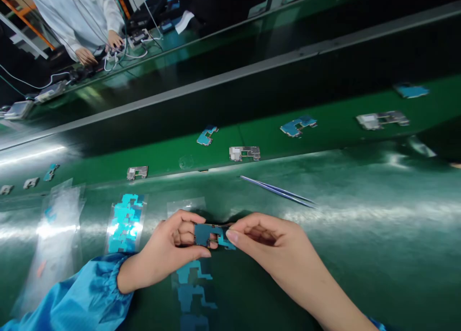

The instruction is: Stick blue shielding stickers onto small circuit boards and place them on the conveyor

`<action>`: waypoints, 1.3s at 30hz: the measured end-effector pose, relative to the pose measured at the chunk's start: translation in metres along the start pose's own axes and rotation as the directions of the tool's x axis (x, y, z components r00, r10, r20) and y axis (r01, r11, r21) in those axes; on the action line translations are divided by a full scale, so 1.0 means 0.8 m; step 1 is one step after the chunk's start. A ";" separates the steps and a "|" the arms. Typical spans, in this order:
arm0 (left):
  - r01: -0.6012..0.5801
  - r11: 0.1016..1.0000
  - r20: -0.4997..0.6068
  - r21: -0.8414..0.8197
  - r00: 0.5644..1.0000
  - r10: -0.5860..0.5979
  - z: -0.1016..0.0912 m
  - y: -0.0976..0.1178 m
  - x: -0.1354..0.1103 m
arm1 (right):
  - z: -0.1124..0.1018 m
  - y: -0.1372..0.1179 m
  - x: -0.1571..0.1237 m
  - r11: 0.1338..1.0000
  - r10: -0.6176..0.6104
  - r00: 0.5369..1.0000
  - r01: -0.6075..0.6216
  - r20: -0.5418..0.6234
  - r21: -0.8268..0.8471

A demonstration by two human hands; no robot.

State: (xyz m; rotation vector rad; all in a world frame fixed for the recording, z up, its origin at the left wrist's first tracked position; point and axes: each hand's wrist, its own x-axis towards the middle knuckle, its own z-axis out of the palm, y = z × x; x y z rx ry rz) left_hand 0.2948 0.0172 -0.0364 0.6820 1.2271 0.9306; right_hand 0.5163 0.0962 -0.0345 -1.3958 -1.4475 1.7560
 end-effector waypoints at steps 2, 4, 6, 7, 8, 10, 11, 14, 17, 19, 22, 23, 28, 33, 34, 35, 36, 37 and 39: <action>0.015 1.000 -0.006 0.009 1.000 -0.015 0.001 0.002 -0.001 | -0.002 0.005 0.002 1.000 -0.004 0.999 0.005 0.037 -0.020; 0.017 1.000 -0.010 0.025 1.000 -0.017 0.001 0.003 -0.001 | -0.005 0.009 0.005 0.999 -0.013 0.998 0.015 0.068 -0.028; 0.011 0.999 -0.014 0.035 1.000 -0.010 0.001 0.004 -0.002 | -0.006 0.012 0.007 0.999 -0.020 0.997 0.023 0.070 -0.031; 0.005 0.999 -0.014 0.041 1.000 -0.005 0.001 0.004 -0.002 | -0.006 0.013 0.007 0.999 -0.026 0.997 0.028 0.068 -0.032; -0.001 0.999 -0.013 0.045 1.000 0.002 0.001 0.004 -0.003 | -0.006 0.014 0.007 0.999 -0.030 0.998 0.032 0.064 -0.034; -0.016 0.998 -0.006 0.052 1.000 0.017 0.001 0.005 -0.003 | -0.004 0.014 0.007 0.999 -0.029 0.998 0.032 0.057 -0.041; -0.024 0.998 -0.003 0.054 1.000 0.024 0.001 0.005 -0.003 | -0.004 0.013 0.006 0.999 -0.026 0.998 0.029 0.057 -0.043; -0.029 0.998 -0.002 0.049 1.000 0.029 0.001 0.007 -0.004 | -0.003 0.012 0.005 0.999 -0.016 0.998 0.018 0.055 -0.040; -0.026 0.998 -0.003 0.058 1.000 0.026 0.001 0.008 -0.003 | -0.004 0.011 0.005 0.999 -0.020 0.998 0.022 0.061 -0.040; -0.029 0.997 -0.004 0.069 1.000 0.030 0.001 0.007 -0.003 | -0.005 0.011 0.005 0.998 -0.024 0.997 0.027 0.069 -0.048; -0.032 0.997 -0.008 0.071 0.999 0.033 0.000 0.006 -0.004 | -0.005 0.011 0.005 0.999 -0.022 0.997 0.025 0.077 -0.041; -0.032 0.997 -0.009 0.070 0.999 0.033 0.000 0.005 -0.004 | -0.005 0.011 0.004 0.999 -0.019 0.997 0.022 0.080 -0.036; -0.016 0.997 -0.010 0.080 1.000 0.017 0.002 0.010 -0.006 | -0.003 0.008 0.004 0.999 -0.022 0.996 0.027 0.092 -0.045; -0.016 0.997 -0.011 0.079 1.000 0.017 0.003 0.013 -0.005 | -0.002 -0.003 0.004 0.998 -0.045 0.995 0.049 0.086 -0.048; -0.022 0.997 -0.009 0.072 1.000 0.022 0.003 0.013 -0.005 | -0.001 -0.006 0.004 0.997 -0.048 0.994 0.053 0.096 -0.052; -0.027 0.997 -0.008 0.066 1.000 0.028 0.002 0.012 -0.004 | -0.002 -0.007 0.004 0.997 -0.051 0.993 0.057 0.103 -0.055; -0.033 0.997 -0.008 0.064 0.999 0.034 0.002 0.011 -0.004 | -0.002 -0.009 0.004 0.997 -0.054 0.993 0.060 0.106 -0.055; -0.041 0.997 -0.008 0.066 0.999 0.041 0.002 0.010 -0.004 | -0.002 -0.010 0.003 0.997 -0.054 0.993 0.060 0.107 -0.053; -0.056 0.995 -0.005 0.081 0.998 0.056 0.001 0.008 -0.004 | -0.002 -0.011 0.003 0.998 -0.047 0.994 0.052 0.101 -0.042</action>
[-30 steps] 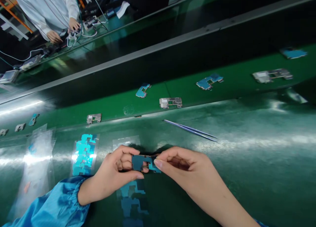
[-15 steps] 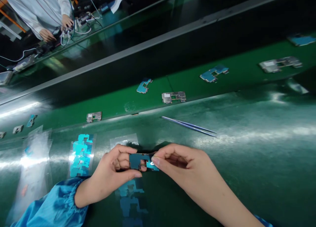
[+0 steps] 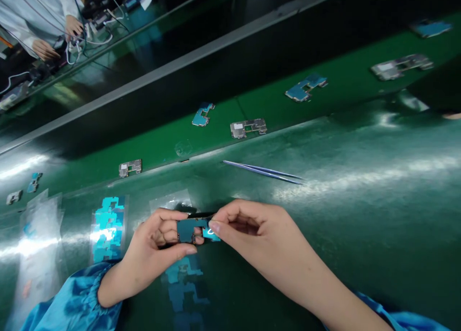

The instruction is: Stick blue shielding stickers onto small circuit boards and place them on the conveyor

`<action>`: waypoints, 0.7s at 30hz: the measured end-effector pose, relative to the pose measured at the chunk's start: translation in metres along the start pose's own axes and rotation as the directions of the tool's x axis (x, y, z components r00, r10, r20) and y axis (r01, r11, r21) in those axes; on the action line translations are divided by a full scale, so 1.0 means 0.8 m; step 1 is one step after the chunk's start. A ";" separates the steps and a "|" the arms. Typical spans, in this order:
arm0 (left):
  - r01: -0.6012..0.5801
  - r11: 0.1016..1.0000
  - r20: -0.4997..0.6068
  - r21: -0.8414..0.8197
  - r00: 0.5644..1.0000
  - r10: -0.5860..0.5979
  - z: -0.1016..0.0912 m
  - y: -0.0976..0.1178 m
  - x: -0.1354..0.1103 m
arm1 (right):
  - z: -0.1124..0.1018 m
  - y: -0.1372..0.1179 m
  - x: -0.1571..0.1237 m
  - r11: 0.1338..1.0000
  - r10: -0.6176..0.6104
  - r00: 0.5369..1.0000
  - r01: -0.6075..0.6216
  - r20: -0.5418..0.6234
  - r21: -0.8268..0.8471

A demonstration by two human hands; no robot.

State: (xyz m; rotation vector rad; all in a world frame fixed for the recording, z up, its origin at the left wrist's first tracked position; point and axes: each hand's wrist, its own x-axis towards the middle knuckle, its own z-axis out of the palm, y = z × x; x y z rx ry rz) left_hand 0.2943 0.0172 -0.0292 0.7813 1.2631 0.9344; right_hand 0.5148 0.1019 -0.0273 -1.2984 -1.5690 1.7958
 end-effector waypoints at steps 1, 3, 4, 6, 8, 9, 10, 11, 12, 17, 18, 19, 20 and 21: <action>-0.005 1.000 0.001 0.011 1.000 0.005 0.000 -0.001 -0.001 | 0.000 0.000 0.000 1.000 0.003 1.000 -0.003 0.000 0.008; -0.013 1.000 0.003 0.025 1.000 0.013 -0.001 -0.001 -0.002 | 0.000 0.000 0.000 1.000 0.014 1.000 -0.014 0.010 0.020; -0.014 1.000 0.005 0.026 1.000 0.014 -0.001 -0.001 -0.002 | 0.000 0.000 0.000 1.000 0.018 1.000 -0.018 0.016 0.022; -0.019 1.000 0.011 0.017 1.000 0.019 -0.002 0.000 -0.002 | 0.001 0.001 0.000 0.999 0.029 0.999 -0.029 0.025 0.016; -0.024 1.000 0.018 0.004 1.000 0.024 -0.001 0.001 -0.002 | 0.001 0.002 0.001 0.999 0.037 0.999 -0.037 0.028 0.004; -0.026 1.000 0.016 0.001 1.000 0.026 -0.001 0.002 -0.002 | 0.000 0.002 0.001 0.999 0.038 0.999 -0.038 0.029 -0.002; -0.030 1.000 0.013 -0.004 0.999 0.030 0.000 0.003 -0.001 | 0.000 0.002 0.000 0.999 0.039 0.999 -0.039 0.033 -0.007; -0.034 0.999 0.009 -0.011 0.999 0.034 0.001 0.003 -0.001 | 0.000 0.002 0.000 0.999 0.040 0.999 -0.039 0.034 -0.011; -0.039 0.999 0.004 -0.019 0.999 0.039 0.002 0.004 -0.001 | -0.001 0.002 0.000 0.999 0.041 0.998 -0.041 0.038 -0.015; -0.075 0.996 -0.001 -0.055 0.997 0.075 0.004 0.005 -0.002 | 0.000 0.002 0.000 0.999 0.045 0.998 -0.045 0.051 -0.010; -0.081 0.995 0.003 -0.056 0.997 0.081 0.004 0.005 -0.001 | 0.000 0.002 0.000 0.999 0.041 0.998 -0.040 0.051 -0.007; -0.086 0.995 0.005 -0.057 0.996 0.087 0.004 0.005 -0.001 | 0.001 0.002 0.000 0.999 0.036 0.998 -0.035 0.050 -0.004; -0.091 0.994 0.007 -0.057 0.996 0.091 0.004 0.006 -0.001 | 0.001 0.002 0.000 0.999 0.033 0.998 -0.033 0.047 -0.003; -0.095 0.994 0.008 -0.058 0.995 0.095 0.003 0.006 0.000 | 0.001 0.002 0.000 1.000 0.029 0.999 -0.029 0.045 -0.002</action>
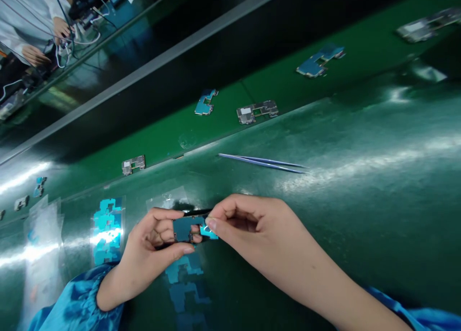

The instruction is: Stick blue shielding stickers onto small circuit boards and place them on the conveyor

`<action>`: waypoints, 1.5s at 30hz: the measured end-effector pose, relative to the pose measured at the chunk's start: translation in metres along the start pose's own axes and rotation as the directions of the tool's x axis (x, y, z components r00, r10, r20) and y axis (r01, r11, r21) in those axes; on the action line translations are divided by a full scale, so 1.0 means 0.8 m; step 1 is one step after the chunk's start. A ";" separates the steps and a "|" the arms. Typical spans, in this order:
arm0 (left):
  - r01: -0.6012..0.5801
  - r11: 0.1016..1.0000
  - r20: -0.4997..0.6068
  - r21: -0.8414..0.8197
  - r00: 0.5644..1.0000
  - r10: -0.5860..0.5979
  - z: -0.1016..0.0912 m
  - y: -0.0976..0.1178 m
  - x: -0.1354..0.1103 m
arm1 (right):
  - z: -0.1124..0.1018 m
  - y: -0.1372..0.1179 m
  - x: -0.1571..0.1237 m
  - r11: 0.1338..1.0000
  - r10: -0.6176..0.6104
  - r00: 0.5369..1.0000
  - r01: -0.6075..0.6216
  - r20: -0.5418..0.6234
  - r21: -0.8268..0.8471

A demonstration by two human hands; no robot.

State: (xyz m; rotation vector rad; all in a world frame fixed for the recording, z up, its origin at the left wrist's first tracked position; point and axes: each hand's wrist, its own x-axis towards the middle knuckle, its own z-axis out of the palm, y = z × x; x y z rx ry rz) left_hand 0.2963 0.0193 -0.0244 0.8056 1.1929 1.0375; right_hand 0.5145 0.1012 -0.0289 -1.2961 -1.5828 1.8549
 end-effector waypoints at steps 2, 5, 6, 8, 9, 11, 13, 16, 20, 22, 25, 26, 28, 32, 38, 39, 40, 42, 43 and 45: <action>-0.006 1.000 0.001 0.002 1.000 0.006 0.000 0.001 0.001 | 0.000 0.000 0.000 1.000 -0.006 1.000 0.006 -0.014 -0.002; -0.011 1.000 0.001 0.012 1.000 0.011 0.002 0.002 0.000 | 0.001 -0.002 0.001 1.000 -0.025 0.999 0.025 -0.037 -0.015; -0.011 1.000 0.001 0.015 1.000 0.011 0.002 0.002 0.000 | 0.001 -0.002 0.001 0.999 -0.032 0.999 0.031 -0.043 -0.018; -0.011 1.000 0.002 0.020 1.000 0.011 0.002 0.002 -0.001 | 0.002 -0.003 0.001 0.999 -0.035 0.998 0.034 -0.052 -0.019; -0.011 1.000 0.001 0.023 1.000 0.011 0.002 0.002 -0.001 | 0.002 -0.003 0.001 0.999 -0.036 0.998 0.035 -0.057 -0.017; -0.014 1.000 -0.001 0.026 1.000 0.014 0.002 0.002 -0.001 | 0.003 -0.003 0.001 0.999 -0.036 0.997 0.035 -0.072 -0.006; -0.019 1.000 0.001 0.023 1.000 0.019 0.001 0.001 -0.001 | 0.002 -0.004 0.000 0.999 -0.040 0.996 0.041 -0.076 0.006; -0.038 0.999 0.007 0.022 0.999 0.038 0.001 -0.001 -0.001 | 0.002 -0.006 -0.001 0.999 -0.044 0.996 0.045 -0.079 0.009; -0.067 0.996 0.013 0.062 0.998 0.066 0.001 -0.002 -0.001 | 0.003 -0.008 0.000 0.999 -0.052 0.994 0.053 -0.092 0.002; -0.070 0.994 0.025 0.089 0.997 0.068 0.000 -0.001 -0.002 | 0.004 -0.009 0.000 0.998 -0.060 0.993 0.061 -0.099 0.009; -0.080 0.991 0.066 0.102 0.995 0.074 -0.002 0.001 -0.004 | 0.004 -0.007 -0.001 0.998 -0.060 0.993 0.061 -0.097 0.010; -0.082 0.991 0.079 0.103 0.994 0.074 -0.002 0.002 -0.005 | 0.004 -0.005 -0.001 0.999 -0.054 0.994 0.055 -0.091 0.003; -0.081 0.991 0.097 0.105 0.993 0.071 -0.003 0.004 -0.006 | 0.004 -0.003 -0.001 0.999 -0.045 0.995 0.045 -0.086 -0.008; -0.064 0.993 0.100 0.104 0.994 0.053 -0.005 0.004 -0.006 | 0.006 -0.001 0.000 0.999 -0.038 0.995 0.038 -0.097 0.003; -0.039 0.992 0.073 0.117 0.997 0.031 -0.005 0.001 -0.005 | 0.012 -0.008 0.000 0.998 -0.069 0.993 0.068 -0.098 -0.017; -0.037 0.992 0.066 0.117 0.997 0.029 -0.005 0.002 -0.005 | 0.014 -0.008 0.000 0.996 -0.086 0.991 0.083 -0.104 -0.030; -0.036 0.993 0.061 0.116 0.998 0.029 -0.005 0.002 -0.004 | 0.016 -0.008 0.000 0.994 -0.102 0.988 0.097 -0.115 -0.048; -0.034 0.993 0.051 0.117 0.998 0.028 -0.005 0.003 -0.003 | 0.018 -0.004 0.000 0.989 -0.128 0.978 0.112 -0.167 -0.101; -0.032 0.992 0.046 0.118 0.999 0.027 -0.005 0.003 -0.002 | 0.019 -0.002 0.000 0.987 -0.135 0.972 0.114 -0.194 -0.118; -0.030 0.992 0.036 0.119 0.999 0.026 -0.005 0.002 0.000 | 0.018 0.002 0.003 0.988 -0.144 0.964 0.126 -0.222 -0.093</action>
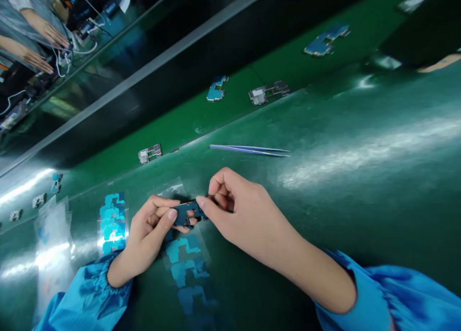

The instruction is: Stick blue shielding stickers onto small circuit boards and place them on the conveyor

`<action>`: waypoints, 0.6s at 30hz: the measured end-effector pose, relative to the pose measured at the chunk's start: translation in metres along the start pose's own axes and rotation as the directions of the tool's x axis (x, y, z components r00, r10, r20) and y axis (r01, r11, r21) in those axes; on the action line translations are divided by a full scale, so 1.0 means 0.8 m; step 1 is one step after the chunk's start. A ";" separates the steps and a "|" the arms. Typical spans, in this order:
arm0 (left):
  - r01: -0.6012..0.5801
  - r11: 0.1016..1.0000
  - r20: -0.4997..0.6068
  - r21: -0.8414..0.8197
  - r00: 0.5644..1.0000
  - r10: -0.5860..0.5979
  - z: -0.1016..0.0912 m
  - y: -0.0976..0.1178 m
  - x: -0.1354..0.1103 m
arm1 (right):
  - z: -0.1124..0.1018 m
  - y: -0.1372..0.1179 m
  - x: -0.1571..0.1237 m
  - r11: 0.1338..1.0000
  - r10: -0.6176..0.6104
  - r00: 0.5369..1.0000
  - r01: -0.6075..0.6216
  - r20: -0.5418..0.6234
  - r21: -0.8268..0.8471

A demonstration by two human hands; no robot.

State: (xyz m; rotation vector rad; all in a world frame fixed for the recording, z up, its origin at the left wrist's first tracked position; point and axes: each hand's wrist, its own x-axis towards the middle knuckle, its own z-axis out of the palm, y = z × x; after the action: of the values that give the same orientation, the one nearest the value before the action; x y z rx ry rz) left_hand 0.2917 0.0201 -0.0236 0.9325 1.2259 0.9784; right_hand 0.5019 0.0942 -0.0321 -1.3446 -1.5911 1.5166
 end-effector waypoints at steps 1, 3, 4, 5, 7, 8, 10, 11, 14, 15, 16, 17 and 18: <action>0.002 1.000 -0.005 -0.001 1.000 -0.002 0.000 -0.001 0.000 | 0.000 0.002 0.002 0.999 0.000 1.000 -0.001 0.009 0.049; -0.003 1.000 -0.011 -0.010 1.000 0.003 0.002 -0.002 0.000 | -0.001 0.002 0.006 0.981 0.016 0.999 -0.026 0.051 0.194; -0.002 1.000 -0.013 -0.014 1.000 0.001 0.003 -0.002 -0.001 | -0.001 0.002 0.008 0.966 0.023 0.998 -0.039 0.067 0.254; 0.001 1.000 -0.016 -0.012 1.000 -0.001 0.004 -0.001 -0.001 | -0.001 0.000 0.010 0.954 0.025 0.997 -0.046 0.075 0.295; -0.009 0.997 -0.041 0.071 0.999 0.012 0.000 0.006 -0.001 | 0.000 -0.002 0.013 0.949 0.004 0.997 -0.028 0.076 0.313; -0.025 0.990 -0.077 0.142 0.996 0.036 -0.006 0.012 0.001 | 0.001 -0.002 0.014 0.954 -0.022 0.997 0.000 0.072 0.300; -0.070 0.951 -0.211 0.300 0.968 0.138 -0.029 0.031 0.009 | 0.005 0.002 0.016 0.962 -0.086 0.994 0.067 0.060 0.263; -0.086 0.926 -0.299 0.368 0.932 0.205 -0.046 0.042 0.016 | 0.007 0.005 0.016 0.966 -0.120 0.991 0.104 0.054 0.238; -0.024 0.861 -0.540 0.509 0.769 0.341 -0.112 0.072 0.043 | 0.017 0.018 0.016 0.966 -0.243 0.969 0.238 0.043 0.104; 0.032 0.841 -0.586 0.539 0.732 0.348 -0.133 0.079 0.053 | 0.020 0.023 0.014 0.955 -0.297 0.953 0.295 0.053 0.042; 0.088 0.819 -0.615 0.567 0.706 0.350 -0.151 0.083 0.063 | 0.024 0.027 0.012 0.932 -0.358 0.931 0.361 0.076 -0.022; 0.137 0.794 -0.632 0.592 0.690 0.352 -0.165 0.085 0.071 | 0.027 0.030 0.010 0.898 -0.422 0.899 0.432 0.113 -0.083; 0.177 0.765 -0.638 0.620 0.681 0.360 -0.174 0.085 0.076 | 0.030 0.033 0.007 0.853 -0.483 0.860 0.504 0.163 -0.137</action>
State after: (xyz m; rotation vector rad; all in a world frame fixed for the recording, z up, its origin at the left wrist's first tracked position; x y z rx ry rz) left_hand 0.1520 0.1054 0.0068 1.1834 2.3451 1.0741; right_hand 0.4858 0.0865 -0.0637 -0.8326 -1.9981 1.1756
